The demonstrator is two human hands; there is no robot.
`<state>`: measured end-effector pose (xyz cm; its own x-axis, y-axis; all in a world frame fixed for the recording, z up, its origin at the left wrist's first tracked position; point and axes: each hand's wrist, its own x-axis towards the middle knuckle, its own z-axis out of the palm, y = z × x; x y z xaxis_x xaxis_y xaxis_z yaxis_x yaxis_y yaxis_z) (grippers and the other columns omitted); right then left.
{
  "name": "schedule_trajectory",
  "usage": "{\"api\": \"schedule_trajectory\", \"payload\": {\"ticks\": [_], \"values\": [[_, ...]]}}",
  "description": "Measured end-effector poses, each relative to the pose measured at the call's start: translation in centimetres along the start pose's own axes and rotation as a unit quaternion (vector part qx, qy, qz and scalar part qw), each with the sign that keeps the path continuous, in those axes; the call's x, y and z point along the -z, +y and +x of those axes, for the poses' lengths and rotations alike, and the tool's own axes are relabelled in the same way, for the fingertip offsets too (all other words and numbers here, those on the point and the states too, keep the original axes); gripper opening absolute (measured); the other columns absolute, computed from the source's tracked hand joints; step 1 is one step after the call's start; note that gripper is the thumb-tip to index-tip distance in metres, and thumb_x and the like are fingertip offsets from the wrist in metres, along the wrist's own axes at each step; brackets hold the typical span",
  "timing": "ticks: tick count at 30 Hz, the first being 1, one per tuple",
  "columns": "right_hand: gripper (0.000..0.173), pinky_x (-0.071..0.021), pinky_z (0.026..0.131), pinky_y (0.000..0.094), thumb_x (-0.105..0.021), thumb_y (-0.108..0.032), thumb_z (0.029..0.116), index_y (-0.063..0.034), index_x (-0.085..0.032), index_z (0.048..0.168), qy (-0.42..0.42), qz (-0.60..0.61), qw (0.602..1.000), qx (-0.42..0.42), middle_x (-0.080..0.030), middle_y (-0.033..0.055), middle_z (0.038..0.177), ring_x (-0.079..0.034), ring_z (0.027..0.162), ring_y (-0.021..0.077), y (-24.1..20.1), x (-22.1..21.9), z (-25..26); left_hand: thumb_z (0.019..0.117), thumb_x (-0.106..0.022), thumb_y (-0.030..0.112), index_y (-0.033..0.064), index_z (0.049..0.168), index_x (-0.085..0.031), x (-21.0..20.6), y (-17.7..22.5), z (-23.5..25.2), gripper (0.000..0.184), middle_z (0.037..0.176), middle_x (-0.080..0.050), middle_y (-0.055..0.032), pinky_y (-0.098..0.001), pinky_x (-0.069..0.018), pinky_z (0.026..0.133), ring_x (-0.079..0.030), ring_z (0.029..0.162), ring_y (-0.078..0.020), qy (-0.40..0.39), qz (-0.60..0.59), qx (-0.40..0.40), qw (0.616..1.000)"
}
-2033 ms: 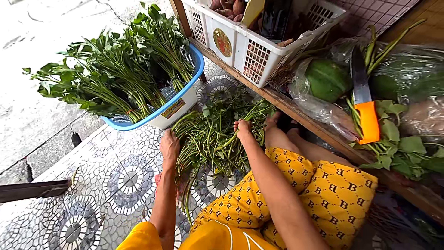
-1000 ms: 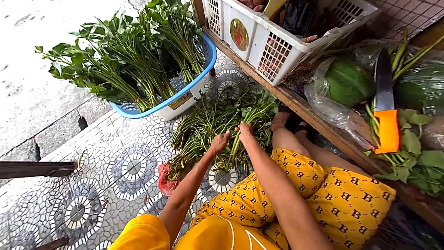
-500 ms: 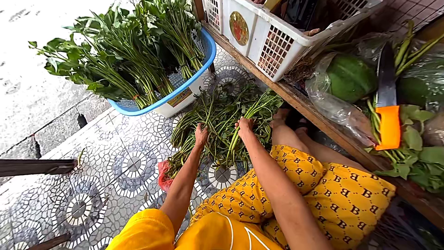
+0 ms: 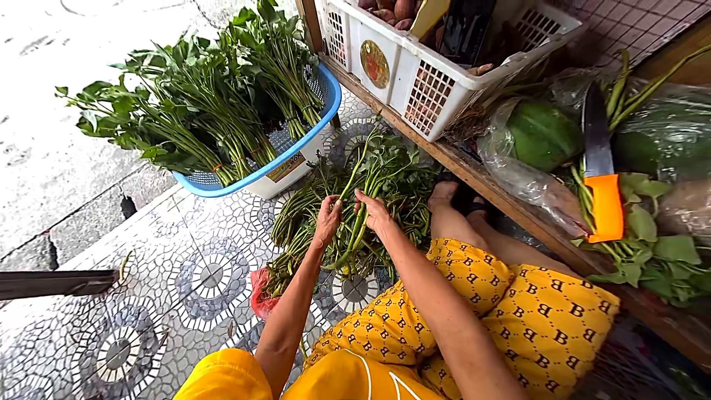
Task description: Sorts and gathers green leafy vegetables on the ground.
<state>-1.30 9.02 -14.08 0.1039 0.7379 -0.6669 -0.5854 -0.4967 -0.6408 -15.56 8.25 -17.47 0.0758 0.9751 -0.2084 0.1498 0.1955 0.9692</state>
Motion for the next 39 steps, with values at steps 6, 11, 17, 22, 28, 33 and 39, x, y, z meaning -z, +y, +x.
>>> {"api": "schedule_trajectory", "payload": {"ticks": [6, 11, 17, 22, 28, 33, 39], "values": [[0.033, -0.0507, 0.055, 0.0261, -0.074, -0.017, 0.0951, -0.0025, -0.056, 0.119, 0.004, -0.022, 1.000, -0.009, -0.058, 0.0059, 0.083, -0.053, 0.058, 0.0113, -0.4, 0.0, 0.1, 0.1093, -0.048, 0.022, 0.0029, 0.137, -0.058, -1.5, 1.4, -0.2, 0.035, 0.124, -0.058, -0.0184, -0.0400, -0.0514, 0.087, -0.061, 0.098, -0.0238, 0.002, 0.109, -0.008, 0.994], [0.036, -0.0503, 0.053, 0.0263, -0.073, -0.016, 0.0966, 0.0006, -0.055, 0.123, 0.001, -0.048, 0.999, -0.024, -0.058, 0.0095, 0.089, -0.052, 0.057, 0.0121, -0.3, 0.0, 0.3, 0.1071, -0.055, 0.022, 0.0028, 0.126, -0.066, -0.9, 2.8, 1.4, 0.030, 0.123, -0.065, -0.0185, -0.0483, -0.0507, 0.095, -0.064, 0.108, -0.0279, -0.022, 0.152, -0.028, 0.988], [0.041, -0.0472, 0.050, 0.0241, -0.072, -0.016, 0.0975, 0.0009, -0.050, 0.129, 0.008, -0.137, 0.987, -0.077, -0.053, 0.0090, 0.088, -0.049, 0.055, 0.0114, 0.4, -0.4, 0.1, 0.1127, -0.040, 0.026, -0.0007, 0.129, -0.054, -0.1, 2.5, 4.1, 0.035, 0.106, -0.063, -0.0126, -0.0348, -0.0544, 0.083, -0.063, 0.087, -0.0159, 0.073, -0.009, 0.053, 0.996], [0.047, -0.0463, 0.051, 0.0235, -0.075, -0.007, 0.0929, 0.0008, -0.051, 0.132, 0.018, -0.121, 0.992, -0.003, -0.055, 0.0094, 0.090, -0.049, 0.056, 0.0103, -0.5, 0.3, 0.4, 0.1077, -0.054, 0.019, 0.0001, 0.122, -0.061, -0.1, 3.2, 3.4, 0.024, 0.094, -0.063, -0.0082, -0.0285, -0.0544, 0.066, -0.060, 0.068, -0.0111, 0.013, -0.013, 0.045, 0.999], [0.035, -0.0461, 0.047, 0.0260, -0.077, -0.025, 0.0933, -0.0043, -0.055, 0.111, 0.036, -0.049, 0.997, 0.038, -0.051, 0.0029, 0.070, -0.045, 0.048, 0.0101, -1.0, 0.4, 0.7, 0.1100, -0.045, 0.013, -0.0032, 0.113, -0.060, -1.8, 3.2, 0.9, 0.023, 0.087, -0.065, -0.0046, -0.0253, -0.0570, 0.072, -0.064, 0.072, -0.0090, -0.130, -0.063, 0.087, 0.986], [0.033, -0.0442, 0.047, 0.0231, -0.074, -0.024, 0.0965, -0.0032, -0.056, 0.114, 0.042, -0.028, 0.998, 0.026, -0.056, 0.0043, 0.080, -0.046, 0.052, 0.0086, -1.3, 1.1, 0.9, 0.1085, -0.044, 0.007, -0.0041, 0.123, -0.058, -0.9, 1.4, 1.2, 0.023, 0.100, -0.067, -0.0074, -0.0304, -0.0577, 0.086, -0.067, 0.087, -0.0110, -0.208, -0.032, 0.065, 0.975], [0.035, -0.0432, 0.046, 0.0216, -0.074, -0.023, 0.0961, -0.0031, -0.055, 0.117, 0.039, -0.036, 0.998, 0.032, -0.057, 0.0047, 0.085, -0.044, 0.050, 0.0068, -2.4, 0.8, 0.0, 0.1060, -0.050, 0.013, -0.0040, 0.128, -0.064, 0.2, 0.6, 1.6, 0.031, 0.137, -0.055, -0.0276, -0.0571, -0.0410, 0.109, -0.053, 0.128, -0.0419, -0.168, 0.362, -0.012, 0.917]]}}
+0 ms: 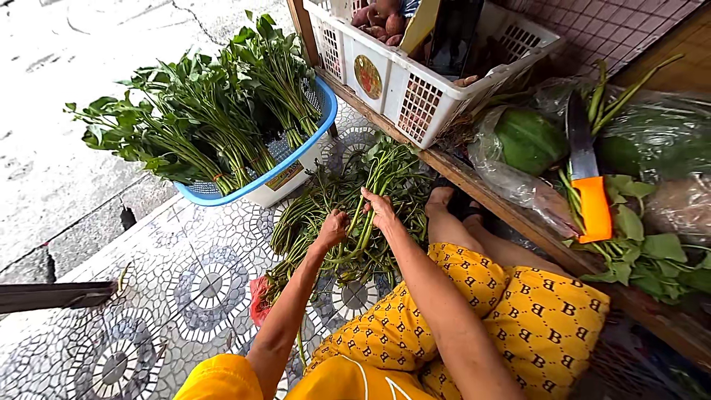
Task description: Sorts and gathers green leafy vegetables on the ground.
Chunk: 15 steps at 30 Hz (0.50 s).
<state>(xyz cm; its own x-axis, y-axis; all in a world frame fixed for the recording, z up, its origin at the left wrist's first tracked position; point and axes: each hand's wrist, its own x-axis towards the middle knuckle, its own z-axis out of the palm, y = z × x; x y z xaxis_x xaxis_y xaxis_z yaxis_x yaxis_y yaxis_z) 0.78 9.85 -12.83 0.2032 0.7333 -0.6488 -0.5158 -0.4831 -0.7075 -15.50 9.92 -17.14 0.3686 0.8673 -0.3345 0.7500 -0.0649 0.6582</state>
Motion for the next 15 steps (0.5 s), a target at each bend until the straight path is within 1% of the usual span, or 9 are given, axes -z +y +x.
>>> {"api": "schedule_trajectory", "payload": {"ticks": [1, 2, 3, 4, 5, 7, 9, 12, 15], "values": [[0.038, -0.0444, 0.047, 0.0227, -0.076, -0.024, 0.0947, -0.0033, -0.054, 0.117, 0.001, -0.017, 1.000, -0.004, -0.054, 0.0043, 0.082, -0.044, 0.050, 0.0079, 0.2, 0.0, 0.1, 0.1041, -0.052, 0.011, 0.0003, 0.131, -0.063, 0.4, 0.0, 0.2, 0.031, 0.143, -0.052, -0.0269, -0.0604, -0.0406, 0.109, -0.051, 0.132, -0.0438, 0.033, -0.002, -0.005, 0.999], [0.041, -0.0455, 0.048, 0.0240, -0.077, -0.024, 0.0937, -0.0025, -0.053, 0.119, -0.002, -0.029, 1.000, -0.006, -0.053, 0.0052, 0.083, -0.045, 0.051, 0.0091, 0.7, 0.0, 0.3, 0.1033, -0.054, 0.010, 0.0032, 0.136, -0.061, 0.9, 0.3, 0.6, 0.034, 0.145, -0.051, -0.0260, -0.0602, -0.0425, 0.107, -0.052, 0.131, -0.0435, 0.073, -0.021, -0.028, 0.997], [0.044, -0.0463, 0.050, 0.0251, -0.078, -0.023, 0.0929, -0.0017, -0.052, 0.121, -0.006, -0.038, 0.999, -0.009, -0.053, 0.0062, 0.084, -0.046, 0.053, 0.0100, 1.1, 0.0, 0.4, 0.1039, -0.055, 0.010, 0.0046, 0.140, -0.058, 1.4, 0.9, 0.9, 0.037, 0.145, -0.052, -0.0249, -0.0578, -0.0457, 0.106, -0.055, 0.128, -0.0417, 0.113, -0.038, -0.069, 0.991], [0.045, -0.0461, 0.050, 0.0257, -0.079, -0.021, 0.0920, -0.0012, -0.052, 0.123, -0.010, -0.041, 0.999, -0.013, -0.053, 0.0070, 0.086, -0.045, 0.054, 0.0105, 1.4, -0.2, 0.2, 0.1037, -0.055, 0.007, 0.0052, 0.140, -0.059, 1.9, 1.7, 1.2, 0.037, 0.143, -0.054, -0.0237, -0.0561, -0.0492, 0.103, -0.059, 0.123, -0.0401, 0.148, -0.032, -0.122, 0.981], [0.045, -0.0458, 0.050, 0.0258, -0.079, -0.020, 0.0916, -0.0010, -0.053, 0.122, -0.015, -0.045, 0.999, -0.019, -0.053, 0.0071, 0.086, -0.045, 0.054, 0.0105, 1.5, -0.5, 0.0, 0.1021, -0.054, 0.001, 0.0058, 0.138, -0.062, 2.5, 2.6, 1.3, 0.037, 0.141, -0.056, -0.0231, -0.0568, -0.0503, 0.101, -0.060, 0.121, -0.0405, 0.169, -0.003, -0.179, 0.969], [0.042, -0.0458, 0.051, 0.0256, -0.079, -0.019, 0.0918, -0.0012, -0.055, 0.120, -0.024, -0.052, 0.998, -0.022, -0.054, 0.0062, 0.084, -0.045, 0.054, 0.0099, 1.4, -0.8, 0.0, 0.0972, -0.057, -0.006, 0.0101, 0.132, -0.068, 3.8, 4.2, 1.4, 0.040, 0.139, -0.058, -0.0215, -0.0599, -0.0476, 0.099, -0.058, 0.122, -0.0440, 0.177, 0.098, -0.255, 0.945], [0.037, -0.0455, 0.050, 0.0245, -0.078, -0.018, 0.0926, -0.0014, -0.057, 0.118, -0.027, -0.044, 0.998, -0.020, -0.054, 0.0054, 0.082, -0.045, 0.052, 0.0092, 1.1, -0.8, 0.0, 0.0967, -0.060, -0.004, 0.0117, 0.130, -0.070, 4.6, 4.6, 1.8, 0.038, 0.140, -0.059, -0.0206, -0.0603, -0.0432, 0.107, -0.054, 0.129, -0.0451, 0.171, 0.173, -0.288, 0.926], [0.036, -0.0454, 0.049, 0.0242, -0.078, -0.018, 0.0926, -0.0017, -0.056, 0.116, -0.026, -0.040, 0.999, -0.012, -0.054, 0.0050, 0.081, -0.045, 0.052, 0.0089, 1.1, -0.5, -0.1, 0.0972, -0.063, 0.002, 0.0034, 0.118, -0.073, 4.8, 3.1, 4.1, 0.023, 0.132, -0.064, -0.0208, -0.0583, -0.0417, 0.110, -0.056, 0.128, -0.0439, 0.185, 0.223, -0.350, 0.891], [0.033, -0.0444, 0.048, 0.0236, -0.078, -0.017, 0.0922, -0.0031, -0.059, 0.115, -0.032, -0.045, 0.998, -0.007, -0.056, 0.0047, 0.082, -0.045, 0.051, 0.0084, 1.3, -0.6, 0.1, 0.0992, -0.059, 0.003, 0.0000, 0.107, -0.072, 5.3, 2.0, 4.6, 0.016, 0.126, -0.068, -0.0190, -0.0569, -0.0413, 0.111, -0.059, 0.127, -0.0413, 0.168, 0.262, -0.391, 0.866]]}}
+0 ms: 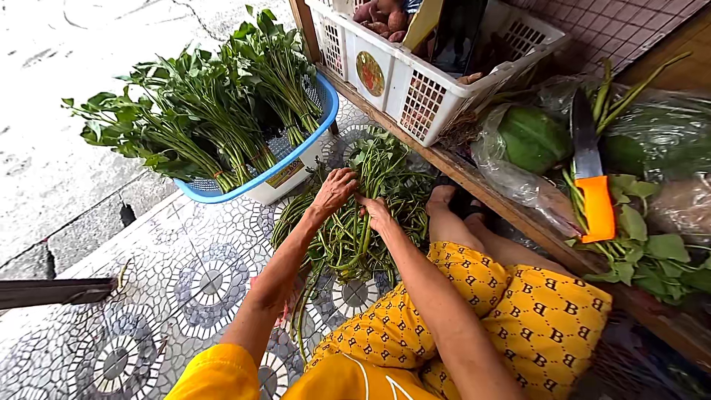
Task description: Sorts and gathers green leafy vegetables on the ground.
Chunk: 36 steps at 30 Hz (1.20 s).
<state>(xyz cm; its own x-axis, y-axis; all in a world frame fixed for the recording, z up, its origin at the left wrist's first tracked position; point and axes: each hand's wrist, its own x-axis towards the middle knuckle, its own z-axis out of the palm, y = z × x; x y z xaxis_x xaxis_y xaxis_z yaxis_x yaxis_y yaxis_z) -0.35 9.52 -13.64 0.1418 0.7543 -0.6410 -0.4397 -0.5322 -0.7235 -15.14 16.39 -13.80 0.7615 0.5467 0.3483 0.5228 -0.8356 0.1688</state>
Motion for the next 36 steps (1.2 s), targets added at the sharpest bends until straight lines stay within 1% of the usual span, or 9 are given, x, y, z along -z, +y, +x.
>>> {"api": "schedule_trajectory", "payload": {"ticks": [5, 12, 17, 22, 24, 26, 29, 33, 36], "values": [[0.034, -0.0445, 0.048, 0.0234, -0.079, -0.016, 0.0915, -0.0024, -0.061, 0.116, 0.005, -0.013, 1.000, 0.000, -0.057, 0.0053, 0.083, -0.045, 0.051, 0.0083, 0.1, -0.1, 0.1, 0.0974, -0.058, 0.005, 0.0017, 0.101, -0.073, -0.1, -0.1, -0.6, 0.016, 0.099, -0.073, -0.0168, -0.0571, -0.0420, 0.109, -0.069, 0.105, -0.0379, -0.013, 0.009, -0.004, 1.000], [0.025, -0.0427, 0.046, 0.0215, -0.077, -0.012, 0.0921, -0.0005, -0.065, 0.110, -0.004, -0.033, 0.999, -0.002, -0.057, 0.0048, 0.080, -0.043, 0.049, 0.0071, 0.2, -0.2, 0.1, 0.1037, -0.055, 0.009, -0.0025, 0.112, -0.070, -0.4, 4.8, -1.5, 0.021, 0.096, -0.070, -0.0260, -0.0615, -0.0520, 0.083, -0.069, 0.092, -0.0437, -0.014, -0.201, 0.330, 0.922], [0.031, -0.0413, 0.048, 0.0232, -0.074, -0.013, 0.0948, -0.0018, -0.061, 0.120, 0.012, -0.062, 0.997, -0.041, -0.053, 0.0051, 0.084, -0.042, 0.053, 0.0086, 0.2, 0.3, 0.4, 0.0960, -0.057, 0.000, -0.0034, 0.102, -0.071, -1.7, 5.8, -0.9, 0.015, 0.095, -0.072, -0.0231, -0.0604, -0.0414, 0.105, -0.069, 0.097, -0.0414, -0.038, -0.099, 0.291, 0.951], [0.031, -0.0425, 0.046, 0.0217, -0.075, -0.014, 0.0941, -0.0022, -0.059, 0.119, 0.027, -0.027, 0.997, -0.062, -0.057, 0.0055, 0.085, -0.044, 0.050, 0.0073, 0.0, 0.7, -0.1, 0.0971, -0.056, 0.002, 0.0104, 0.124, -0.072, 0.9, 4.1, -0.9, 0.032, 0.123, -0.067, -0.0227, -0.0716, -0.0286, 0.109, -0.057, 0.120, -0.0473, -0.070, -0.028, 0.316, 0.946], [0.038, -0.0430, 0.048, 0.0223, -0.076, -0.018, 0.0943, -0.0022, -0.056, 0.122, 0.041, -0.014, 0.998, -0.051, -0.054, 0.0060, 0.086, -0.044, 0.052, 0.0081, -0.2, 1.0, 0.1, 0.1061, -0.054, 0.023, 0.0063, 0.150, -0.050, 0.6, 3.7, -0.9, 0.047, 0.148, -0.050, -0.0272, -0.0780, -0.0181, 0.113, -0.040, 0.140, -0.0508, -0.125, -0.080, 0.368, 0.918], [0.038, -0.0425, 0.050, 0.0240, -0.077, -0.018, 0.0941, -0.0011, -0.057, 0.123, 0.053, 0.008, 0.998, -0.026, -0.055, 0.0063, 0.087, -0.043, 0.055, 0.0092, -0.2, 1.0, 0.6, 0.1030, -0.062, 0.035, 0.0035, 0.151, -0.045, 0.1, 4.3, -1.9, 0.060, 0.145, -0.055, -0.0208, -0.0580, -0.0406, 0.112, -0.054, 0.133, -0.0343, -0.157, -0.269, 0.406, 0.859], [0.043, -0.0427, 0.046, 0.0227, -0.079, -0.018, 0.0921, -0.0013, -0.059, 0.127, 0.068, -0.011, 0.998, 0.006, -0.059, 0.0068, 0.086, -0.045, 0.050, 0.0077, 0.3, 0.8, 0.9, 0.1022, -0.062, 0.016, -0.0048, 0.131, -0.058, -1.5, 5.7, -4.5, 0.036, 0.111, -0.070, -0.0166, -0.0373, -0.0579, 0.091, -0.071, 0.096, -0.0196, -0.155, -0.485, 0.418, 0.753], [0.069, -0.0525, 0.068, 0.0364, -0.085, -0.021, 0.0866, 0.0027, -0.047, 0.139, 0.094, -0.159, 0.983, 0.011, -0.060, 0.0190, 0.108, -0.057, 0.074, 0.0206, 0.6, 1.2, 0.8, 0.1070, -0.053, 0.018, -0.0012, 0.134, -0.062, -1.5, 5.4, -5.5, 0.034, 0.118, -0.068, -0.0233, -0.0480, -0.0555, 0.093, -0.071, 0.098, -0.0313, -0.068, -0.311, 0.511, 0.798], [0.063, -0.0518, 0.068, 0.0338, -0.079, -0.024, 0.0930, 0.0006, -0.045, 0.140, 0.111, -0.095, 0.989, 0.004, -0.058, 0.0173, 0.107, -0.056, 0.074, 0.0191, 0.5, 0.8, 0.3, 0.1075, -0.052, 0.017, -0.0003, 0.135, -0.063, -0.9, 6.2, -4.2, 0.034, 0.129, -0.060, -0.0277, -0.0575, -0.0499, 0.099, -0.064, 0.113, -0.0415, -0.036, -0.217, 0.520, 0.825]]}}
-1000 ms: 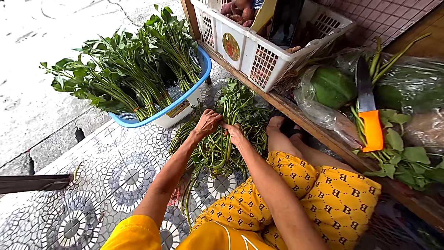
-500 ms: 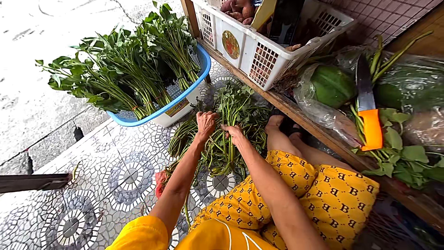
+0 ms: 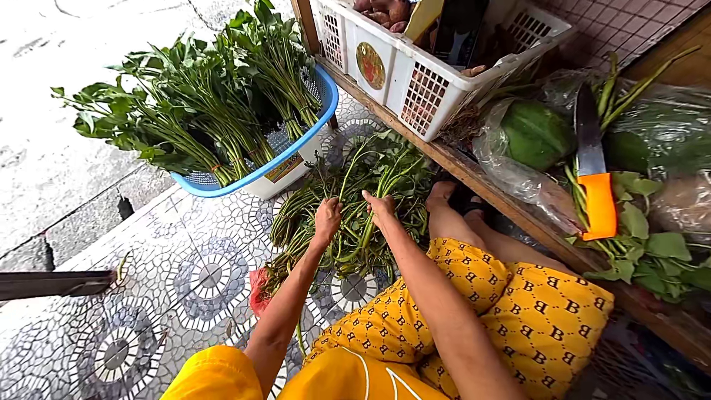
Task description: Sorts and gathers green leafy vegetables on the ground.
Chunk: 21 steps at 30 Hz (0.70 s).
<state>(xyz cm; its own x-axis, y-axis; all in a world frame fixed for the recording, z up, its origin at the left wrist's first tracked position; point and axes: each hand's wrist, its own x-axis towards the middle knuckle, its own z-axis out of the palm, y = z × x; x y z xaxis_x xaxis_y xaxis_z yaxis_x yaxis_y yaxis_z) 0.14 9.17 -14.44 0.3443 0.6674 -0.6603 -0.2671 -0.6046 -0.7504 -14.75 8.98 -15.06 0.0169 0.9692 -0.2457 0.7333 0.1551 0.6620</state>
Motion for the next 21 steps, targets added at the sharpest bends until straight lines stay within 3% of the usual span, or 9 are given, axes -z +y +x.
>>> {"api": "schedule_trajectory", "payload": {"ticks": [2, 4, 6, 7, 9, 11, 15, 18, 21], "values": [[0.056, -0.0480, 0.062, 0.0304, -0.073, -0.027, 0.0979, -0.0028, -0.045, 0.140, -0.003, 0.068, 0.998, -0.014, -0.053, 0.0133, 0.102, -0.050, 0.068, 0.0158, 0.1, -0.5, -0.4, 0.1084, -0.049, 0.015, 0.0009, 0.137, -0.061, -0.6, 1.5, -0.5, 0.034, 0.129, -0.060, -0.0269, -0.0583, -0.0508, 0.096, -0.063, 0.112, -0.0429, 0.052, 0.025, -0.020, 0.998], [0.051, -0.0476, 0.061, 0.0294, -0.073, -0.032, 0.0973, -0.0025, -0.053, 0.134, -0.016, 0.099, 0.995, -0.014, -0.053, 0.0101, 0.096, -0.050, 0.067, 0.0143, 0.5, -0.7, -0.4, 0.1083, -0.047, 0.012, -0.0011, 0.138, -0.060, -1.7, 2.6, -0.7, 0.035, 0.128, -0.060, -0.0280, -0.0564, -0.0499, 0.098, -0.062, 0.114, -0.0422, 0.024, 0.005, -0.056, 0.998], [0.061, -0.0515, 0.085, 0.0406, -0.076, -0.032, 0.0950, 0.0020, -0.050, 0.139, -0.043, 0.083, 0.995, -0.032, -0.060, 0.0190, 0.117, -0.058, 0.094, 0.0238, 0.4, -0.2, -0.5, 0.1061, -0.050, 0.009, -0.0036, 0.130, -0.065, -3.3, 3.1, -1.0, 0.030, 0.123, -0.063, -0.0275, -0.0548, -0.0512, 0.098, -0.064, 0.111, -0.0399, -0.033, -0.036, -0.097, 0.994], [0.061, -0.0514, 0.086, 0.0402, -0.076, -0.029, 0.0950, 0.0035, -0.048, 0.139, -0.044, 0.066, 0.996, -0.040, -0.060, 0.0196, 0.118, -0.058, 0.095, 0.0236, 0.5, 0.1, -0.1, 0.1065, -0.050, 0.009, -0.0042, 0.128, -0.066, -4.0, 3.0, -1.1, 0.029, 0.120, -0.065, -0.0254, -0.0514, -0.0533, 0.096, -0.067, 0.106, -0.0360, -0.064, -0.077, -0.094, 0.991], [0.049, -0.0455, 0.063, 0.0307, -0.073, -0.029, 0.0974, 0.0008, -0.053, 0.131, -0.007, 0.017, 0.998, -0.056, -0.055, 0.0099, 0.097, -0.049, 0.072, 0.0145, 0.8, 0.7, 1.2, 0.1100, -0.049, 0.021, -0.0010, 0.133, -0.063, -5.0, 1.2, -0.2, 0.035, 0.117, -0.069, -0.0202, -0.0445, -0.0591, 0.090, -0.072, 0.097, -0.0271, -0.119, -0.190, -0.022, 0.974], [0.042, -0.0411, 0.057, 0.0306, -0.068, -0.031, 0.1009, -0.0018, -0.055, 0.128, 0.032, 0.007, 0.997, -0.070, -0.051, 0.0077, 0.092, -0.044, 0.065, 0.0139, 0.9, 1.2, 1.9, 0.1107, -0.046, 0.029, -0.0004, 0.132, -0.062, -5.9, -2.5, 1.9, 0.040, 0.120, -0.068, -0.0237, -0.0521, -0.0558, 0.094, -0.070, 0.104, -0.0343, -0.078, -0.166, 0.064, 0.981], [0.046, -0.0520, 0.082, 0.0374, -0.058, -0.028, 0.1071, 0.0047, -0.050, 0.139, 0.050, 0.047, 0.996, -0.050, -0.059, 0.0213, 0.124, -0.061, 0.095, 0.0234, 0.3, 1.4, 1.5, 0.1053, -0.055, 0.026, -0.0023, 0.136, -0.058, -6.7, -9.0, 5.6, 0.042, 0.138, -0.058, -0.0285, -0.0579, -0.0410, 0.111, -0.054, 0.131, -0.0429, 0.003, -0.043, 0.171, 0.984], [0.045, -0.0517, 0.079, 0.0421, -0.055, -0.035, 0.1078, 0.0068, -0.058, 0.127, 0.058, -0.018, 0.998, -0.030, -0.065, 0.0198, 0.105, -0.063, 0.084, 0.0248, 0.3, 1.0, 1.7, 0.1035, -0.060, 0.035, 0.0019, 0.130, -0.065, -6.7, -10.6, 6.8, 0.043, 0.128, -0.066, -0.0248, -0.0576, -0.0444, 0.107, -0.060, 0.124, -0.0397, -0.040, -0.055, 0.187, 0.980], [0.046, -0.0534, 0.063, 0.0321, -0.057, -0.035, 0.1071, 0.0006, -0.049, 0.135, 0.028, 0.013, 0.998, -0.060, -0.058, 0.0121, 0.091, -0.059, 0.068, 0.0175, 0.0, 0.9, 1.6, 0.1023, -0.062, 0.029, 0.0044, 0.131, -0.065, -5.9, -10.0, 7.1, 0.038, 0.126, -0.067, -0.0239, -0.0612, -0.0455, 0.103, -0.062, 0.120, -0.0409, -0.023, -0.085, 0.185, 0.979]]}}
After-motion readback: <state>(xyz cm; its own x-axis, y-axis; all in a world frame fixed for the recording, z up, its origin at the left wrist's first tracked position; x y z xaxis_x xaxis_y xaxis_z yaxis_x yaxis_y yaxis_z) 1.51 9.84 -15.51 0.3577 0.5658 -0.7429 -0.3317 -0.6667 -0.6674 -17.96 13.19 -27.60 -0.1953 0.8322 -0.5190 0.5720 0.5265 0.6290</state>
